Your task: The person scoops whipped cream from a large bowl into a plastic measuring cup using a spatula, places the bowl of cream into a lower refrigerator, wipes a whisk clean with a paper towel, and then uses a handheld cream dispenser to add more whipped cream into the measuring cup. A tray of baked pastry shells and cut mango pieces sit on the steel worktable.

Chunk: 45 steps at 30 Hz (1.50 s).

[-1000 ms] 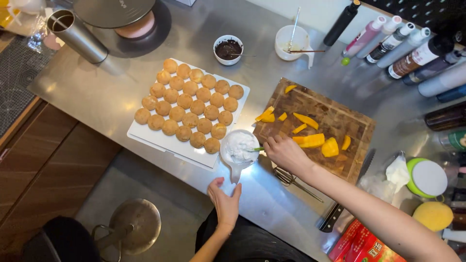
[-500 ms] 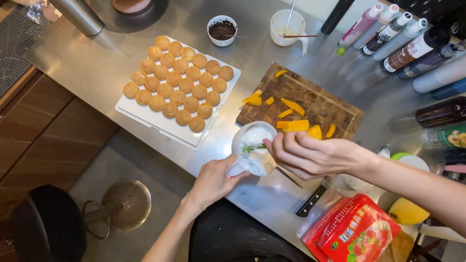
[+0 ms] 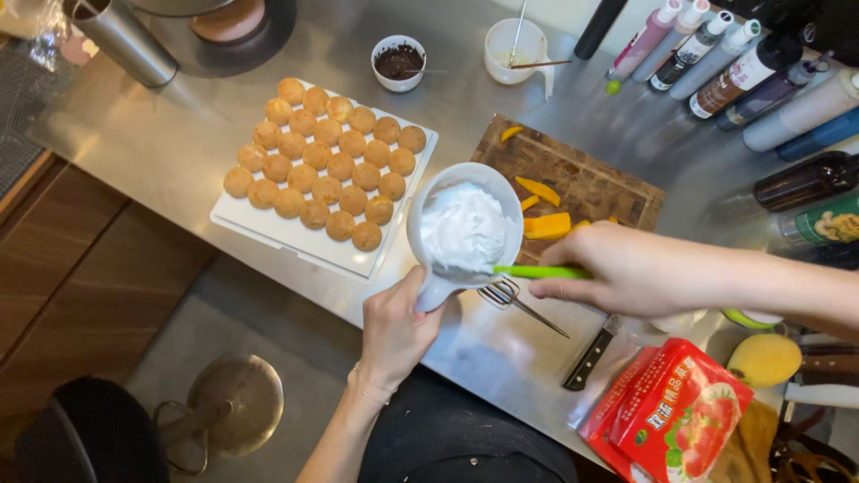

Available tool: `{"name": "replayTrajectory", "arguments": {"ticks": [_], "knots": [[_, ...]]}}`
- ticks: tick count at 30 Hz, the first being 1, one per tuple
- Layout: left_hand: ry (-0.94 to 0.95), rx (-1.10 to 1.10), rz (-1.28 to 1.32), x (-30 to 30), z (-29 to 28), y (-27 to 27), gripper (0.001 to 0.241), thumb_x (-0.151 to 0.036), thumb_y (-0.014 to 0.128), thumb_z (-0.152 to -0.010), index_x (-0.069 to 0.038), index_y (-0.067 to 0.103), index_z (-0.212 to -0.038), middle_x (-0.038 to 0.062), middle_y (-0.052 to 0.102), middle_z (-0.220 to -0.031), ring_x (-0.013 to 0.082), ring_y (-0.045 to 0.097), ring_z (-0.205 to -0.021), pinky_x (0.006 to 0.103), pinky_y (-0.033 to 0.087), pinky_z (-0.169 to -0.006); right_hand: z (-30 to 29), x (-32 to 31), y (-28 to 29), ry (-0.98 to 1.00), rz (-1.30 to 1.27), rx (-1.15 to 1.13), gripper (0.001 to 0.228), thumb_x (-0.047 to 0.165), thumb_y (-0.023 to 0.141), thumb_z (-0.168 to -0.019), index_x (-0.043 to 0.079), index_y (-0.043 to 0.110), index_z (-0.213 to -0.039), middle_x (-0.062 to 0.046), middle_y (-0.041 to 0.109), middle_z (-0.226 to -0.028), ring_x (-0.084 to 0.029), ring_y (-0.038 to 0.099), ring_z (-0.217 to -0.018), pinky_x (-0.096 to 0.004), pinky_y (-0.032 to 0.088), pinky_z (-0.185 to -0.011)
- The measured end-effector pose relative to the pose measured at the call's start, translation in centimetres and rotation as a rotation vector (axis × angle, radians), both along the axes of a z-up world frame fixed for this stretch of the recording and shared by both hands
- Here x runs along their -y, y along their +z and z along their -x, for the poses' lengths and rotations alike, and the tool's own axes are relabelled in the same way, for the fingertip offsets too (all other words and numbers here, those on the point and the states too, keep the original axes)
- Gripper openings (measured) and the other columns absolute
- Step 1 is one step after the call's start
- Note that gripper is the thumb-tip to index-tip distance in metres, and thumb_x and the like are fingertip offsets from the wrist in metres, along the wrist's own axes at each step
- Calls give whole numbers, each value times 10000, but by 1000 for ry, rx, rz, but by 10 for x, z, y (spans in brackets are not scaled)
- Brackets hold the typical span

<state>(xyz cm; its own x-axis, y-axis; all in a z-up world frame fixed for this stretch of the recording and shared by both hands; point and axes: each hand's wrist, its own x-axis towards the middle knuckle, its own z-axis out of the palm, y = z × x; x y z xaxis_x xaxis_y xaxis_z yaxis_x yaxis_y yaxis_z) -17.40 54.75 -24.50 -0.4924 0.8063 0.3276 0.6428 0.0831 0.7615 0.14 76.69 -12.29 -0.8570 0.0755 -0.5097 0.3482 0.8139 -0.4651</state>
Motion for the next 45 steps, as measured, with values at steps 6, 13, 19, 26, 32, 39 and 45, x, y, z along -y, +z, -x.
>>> {"name": "replayTrajectory", "arguments": {"ticks": [6, 13, 19, 26, 32, 39, 45], "knots": [[-174, 145, 48, -4, 76, 14, 345, -302, 854, -819, -38, 654, -915, 151, 686, -717, 325, 710, -646, 378, 536, -567, 65, -1, 19, -15, -239, -311, 350, 342, 636, -899, 62, 726, -1088, -32, 697, -926, -229, 647, -632, -343, 486, -490], [-659, 233, 199, 1, 181, 37, 344, -284, 831, -840, -44, 742, -1069, 152, 764, -815, 335, 722, -705, 362, 548, -622, 125, 4, 48, 803, -1198, -610, 453, 152, 627, -705, 12, 693, -1130, -80, 675, -1056, -185, 680, -810, -316, 544, -621], [-417, 34, 114, 7, 210, 35, 296, -275, 834, -815, -61, 710, -977, 149, 720, -725, 316, 726, -635, 376, 542, -552, 131, 53, 1, -221, -593, 221, 375, 424, 486, -1039, 100, 671, -1006, -57, 645, -715, -272, 683, -660, -412, 534, -602], [-430, 119, 182, -3, 204, 13, 363, -305, 887, -781, -24, 685, -889, 161, 668, -625, 292, 667, -557, 366, 499, -529, 132, 50, 8, -573, 628, 511, 455, 458, 480, -1104, 89, 746, -1124, -29, 398, -593, -164, 366, -472, -352, 329, -440], [-361, 623, 129, -3, 198, -24, 271, -227, 852, -815, -23, 696, -902, -44, 586, -670, 38, 488, -583, 239, 400, -498, 118, 41, -24, -538, 278, -262, 400, 416, 505, -1072, 112, 685, -885, 28, 656, -661, -167, 550, -495, -339, 459, -411], [-101, 708, -1, -19, 192, -1, 233, -200, 825, -855, -49, 656, -798, -104, 471, -652, 7, 379, -575, 205, 310, -483, 118, 76, -24, -412, -750, -346, 336, 361, 589, -965, 66, 557, -808, -117, 604, -576, -354, 617, -501, -485, 473, -427], [21, 650, -16, -20, 203, -22, 336, -233, 814, -874, -80, 559, -716, -95, 438, -620, 9, 365, -553, 206, 302, -475, 85, 74, -1, -409, -701, -56, 312, 439, 589, -942, 136, 634, -881, -97, 659, -607, -323, 655, -526, -457, 499, -493]]}}
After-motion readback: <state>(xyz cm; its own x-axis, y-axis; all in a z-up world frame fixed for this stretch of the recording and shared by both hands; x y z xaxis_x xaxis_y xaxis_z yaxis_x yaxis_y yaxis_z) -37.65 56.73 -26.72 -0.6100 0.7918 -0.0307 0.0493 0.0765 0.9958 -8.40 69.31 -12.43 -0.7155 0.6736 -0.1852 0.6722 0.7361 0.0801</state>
